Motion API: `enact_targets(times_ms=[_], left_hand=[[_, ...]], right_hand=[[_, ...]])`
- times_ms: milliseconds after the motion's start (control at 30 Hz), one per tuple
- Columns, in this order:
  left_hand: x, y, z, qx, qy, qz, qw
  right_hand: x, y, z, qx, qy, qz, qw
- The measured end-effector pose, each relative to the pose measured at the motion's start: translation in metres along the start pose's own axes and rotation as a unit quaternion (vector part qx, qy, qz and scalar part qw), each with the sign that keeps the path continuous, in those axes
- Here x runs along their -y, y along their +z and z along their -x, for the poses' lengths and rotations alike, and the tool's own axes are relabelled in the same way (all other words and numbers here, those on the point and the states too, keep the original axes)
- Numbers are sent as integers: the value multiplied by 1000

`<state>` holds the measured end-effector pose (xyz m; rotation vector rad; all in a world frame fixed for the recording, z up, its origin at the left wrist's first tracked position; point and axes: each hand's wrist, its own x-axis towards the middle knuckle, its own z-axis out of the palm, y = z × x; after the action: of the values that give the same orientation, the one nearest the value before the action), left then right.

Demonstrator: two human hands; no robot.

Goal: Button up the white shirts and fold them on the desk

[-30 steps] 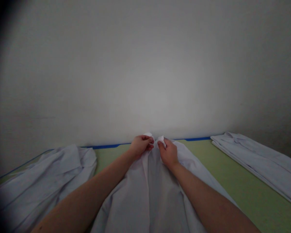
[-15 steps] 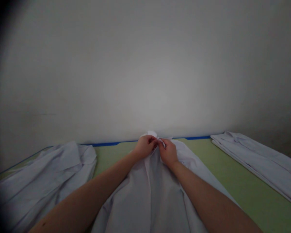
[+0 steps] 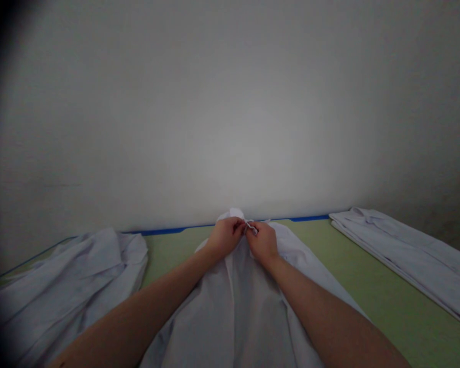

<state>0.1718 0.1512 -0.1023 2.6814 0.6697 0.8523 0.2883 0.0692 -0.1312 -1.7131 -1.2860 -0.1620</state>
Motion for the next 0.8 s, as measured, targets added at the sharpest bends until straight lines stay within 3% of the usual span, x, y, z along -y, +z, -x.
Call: enact_targets(times_ms=[233, 400, 500, 633, 800], left_hand=[[-4, 0, 4, 31, 25, -81, 996], [-3, -6, 3, 30, 44, -90, 994], [1, -10, 2, 16, 73, -73, 995], [3, -10, 1, 17, 108, -30, 994], [1, -3, -4, 4, 50, 85, 995]], right_hand=[[-1, -1, 1, 33, -1, 17, 999], [-2, -3, 4, 30, -53, -61, 996], [-4, -4, 3, 36, -48, -111, 992], [-7, -2, 1, 12, -4, -79, 997], [-8, -3, 2, -1, 3, -72, 997]])
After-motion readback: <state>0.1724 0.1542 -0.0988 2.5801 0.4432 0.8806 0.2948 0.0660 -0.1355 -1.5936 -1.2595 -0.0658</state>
